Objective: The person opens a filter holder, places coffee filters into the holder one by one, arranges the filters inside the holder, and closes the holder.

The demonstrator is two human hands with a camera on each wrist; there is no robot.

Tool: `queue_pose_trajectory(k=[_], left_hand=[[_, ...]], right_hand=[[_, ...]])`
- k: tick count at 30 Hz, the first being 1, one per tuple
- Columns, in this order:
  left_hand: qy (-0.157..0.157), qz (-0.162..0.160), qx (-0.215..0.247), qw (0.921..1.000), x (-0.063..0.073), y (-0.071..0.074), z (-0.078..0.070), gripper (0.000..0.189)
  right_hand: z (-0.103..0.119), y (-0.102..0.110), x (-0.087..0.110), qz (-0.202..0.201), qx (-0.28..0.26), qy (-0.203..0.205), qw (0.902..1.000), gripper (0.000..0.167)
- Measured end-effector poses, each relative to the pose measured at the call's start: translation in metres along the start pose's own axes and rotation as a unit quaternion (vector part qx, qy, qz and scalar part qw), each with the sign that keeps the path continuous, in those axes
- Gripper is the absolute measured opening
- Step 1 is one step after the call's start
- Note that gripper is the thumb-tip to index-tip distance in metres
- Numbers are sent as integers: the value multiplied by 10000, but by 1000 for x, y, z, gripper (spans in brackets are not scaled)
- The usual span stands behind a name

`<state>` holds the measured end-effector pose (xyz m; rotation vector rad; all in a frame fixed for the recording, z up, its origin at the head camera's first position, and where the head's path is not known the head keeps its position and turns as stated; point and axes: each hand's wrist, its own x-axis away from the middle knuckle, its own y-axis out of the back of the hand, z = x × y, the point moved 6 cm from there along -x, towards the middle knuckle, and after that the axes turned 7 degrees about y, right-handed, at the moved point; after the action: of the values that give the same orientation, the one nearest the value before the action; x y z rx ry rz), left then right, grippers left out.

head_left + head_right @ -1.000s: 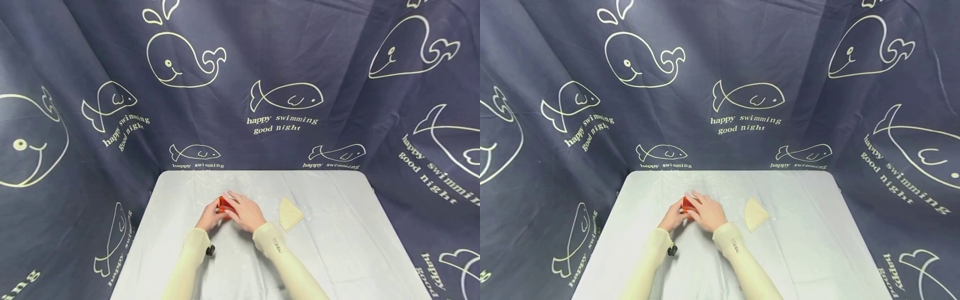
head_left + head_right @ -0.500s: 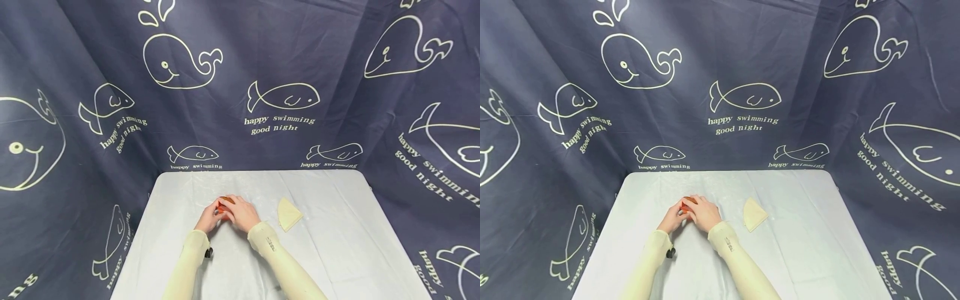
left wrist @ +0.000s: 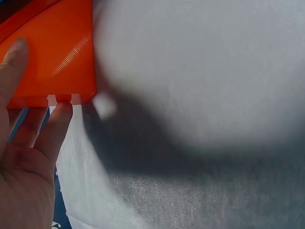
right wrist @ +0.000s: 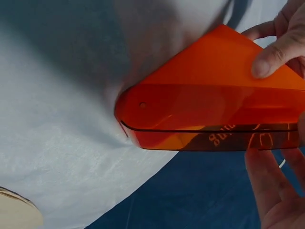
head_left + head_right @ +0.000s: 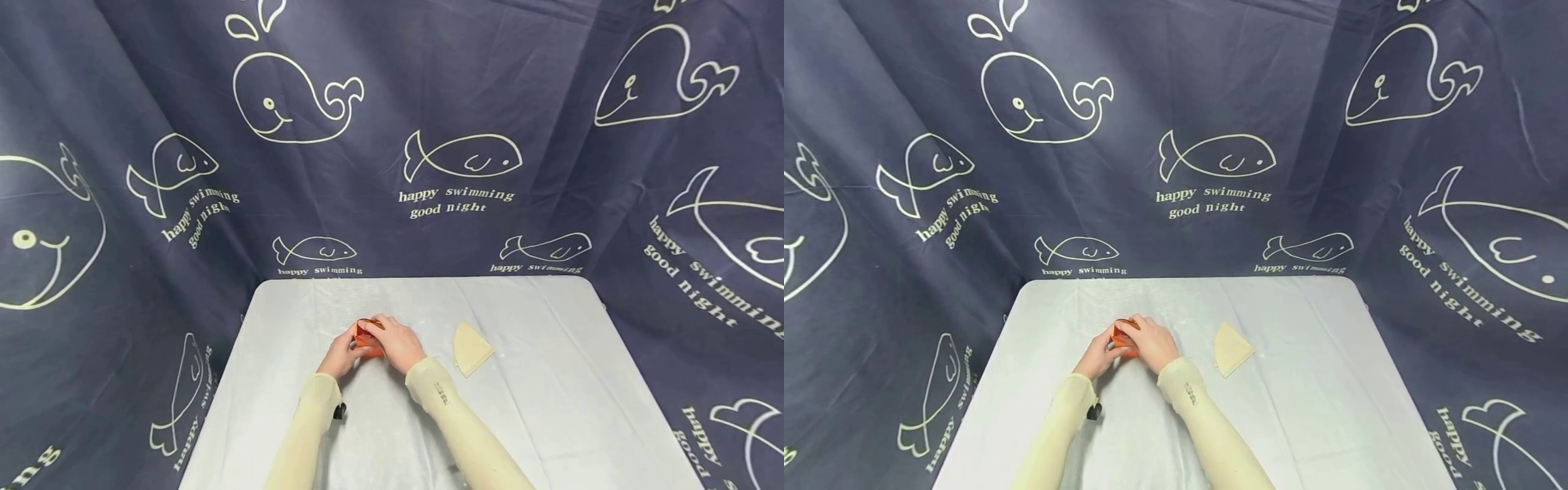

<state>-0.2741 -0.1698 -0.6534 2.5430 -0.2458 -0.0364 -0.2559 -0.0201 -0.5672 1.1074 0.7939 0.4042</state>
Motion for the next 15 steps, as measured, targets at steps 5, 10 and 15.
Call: queue_pose_trajectory(k=[5, 10, 15], left_hand=[[19, 38, 19, 10000, -2, 0, 1, 63], [49, -56, -57, 10000, -1, 0, 1, 59], [267, -35, 53, 9996, 0, 0, 2, 52]], right_hand=[[-4, 3, 1, -44, -206, -14, 9998, 69], [-6, 5, 4, -211, -427, 68, 9988, 60], [-9, 8, 7, -391, -499, 83, 9980, 53]])
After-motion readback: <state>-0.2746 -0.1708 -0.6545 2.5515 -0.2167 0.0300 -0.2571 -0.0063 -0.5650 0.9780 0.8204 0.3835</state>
